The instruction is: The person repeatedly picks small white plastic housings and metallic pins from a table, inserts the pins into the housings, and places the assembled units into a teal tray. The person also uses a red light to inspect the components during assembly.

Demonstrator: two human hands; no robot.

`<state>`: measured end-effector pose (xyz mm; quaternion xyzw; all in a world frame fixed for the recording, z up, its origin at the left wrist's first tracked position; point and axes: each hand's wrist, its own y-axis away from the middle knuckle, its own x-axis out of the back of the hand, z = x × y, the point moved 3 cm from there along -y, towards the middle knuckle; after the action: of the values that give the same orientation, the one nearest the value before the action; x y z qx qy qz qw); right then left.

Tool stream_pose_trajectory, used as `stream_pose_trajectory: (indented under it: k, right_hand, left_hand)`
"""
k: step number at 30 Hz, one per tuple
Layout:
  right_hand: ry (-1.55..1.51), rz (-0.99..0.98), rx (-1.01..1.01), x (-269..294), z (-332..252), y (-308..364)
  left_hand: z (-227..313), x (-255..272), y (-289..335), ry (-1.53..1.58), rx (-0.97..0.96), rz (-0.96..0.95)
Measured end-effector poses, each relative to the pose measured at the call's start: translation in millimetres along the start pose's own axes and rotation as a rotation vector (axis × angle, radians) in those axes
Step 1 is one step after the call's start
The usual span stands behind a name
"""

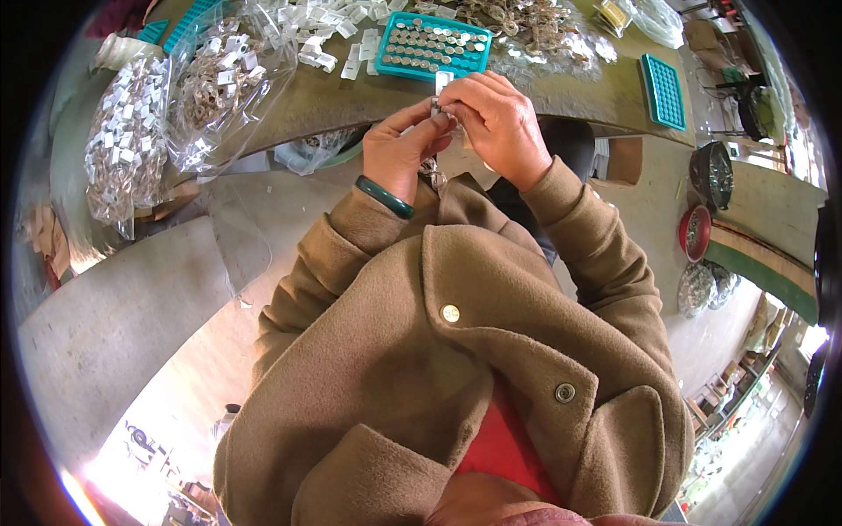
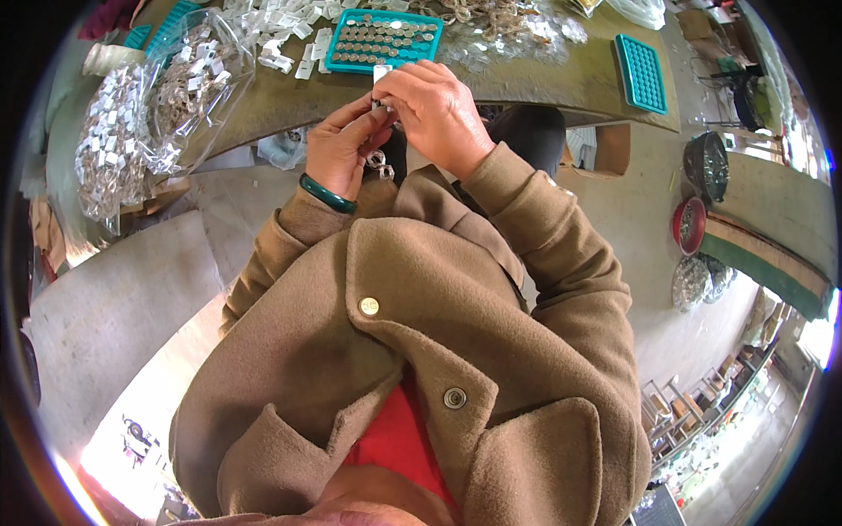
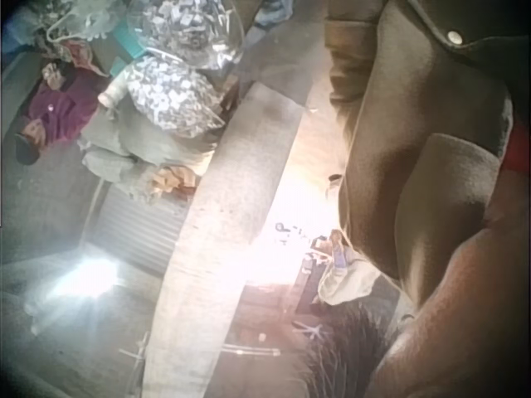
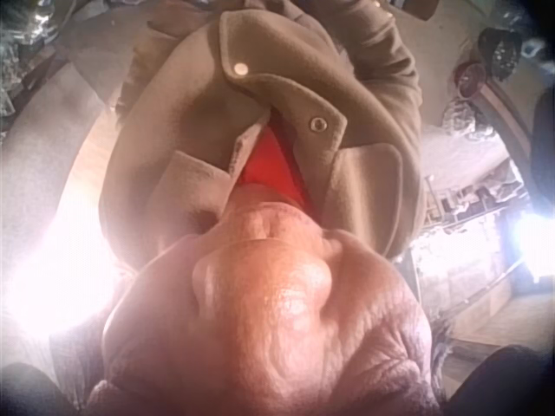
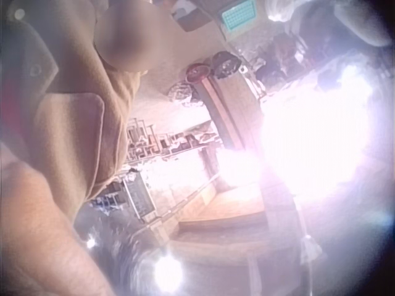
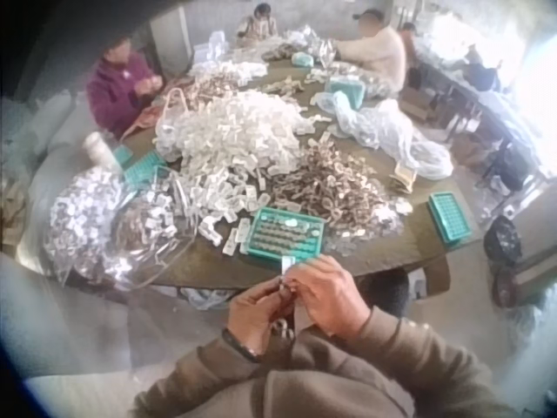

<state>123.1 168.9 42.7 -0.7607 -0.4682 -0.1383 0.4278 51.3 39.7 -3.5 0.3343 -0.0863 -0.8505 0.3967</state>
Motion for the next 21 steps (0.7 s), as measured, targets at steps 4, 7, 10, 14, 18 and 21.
stream_pose_trajectory:
  k: [4, 7, 10, 14, 18, 21]
  right_hand:
    - [-0.314, 0.008, -0.351, 1.4, 12.4, -0.1]
    - [-0.710, 0.023, -0.649, -3.7, 20.5, 4.6]
    - [-0.827, 0.046, -0.779, -12.1, 19.0, 11.2]
    - [-0.583, 0.027, -0.781, -20.2, 12.0, 17.6]
    - [-0.564, 0.038, -0.716, -17.2, 9.4, 18.4]
    - [-0.829, -0.048, -0.796, -15.0, 12.1, 19.1]
  left_hand:
    - [6.0, -1.0, 2.5, -0.094, -0.103, -0.019]
    - [10.3, -0.4, 3.6, -0.107, -0.083, -0.066]
    - [8.7, 2.6, 2.5, -0.044, 0.067, -0.014]
    - [4.6, 0.8, 2.2, -0.026, 0.142, -0.071]
    - [0.2, 3.6, 0.8, 0.126, 0.276, -0.164]
    - [-7.4, 7.3, -3.7, 0.276, 0.417, -0.194]
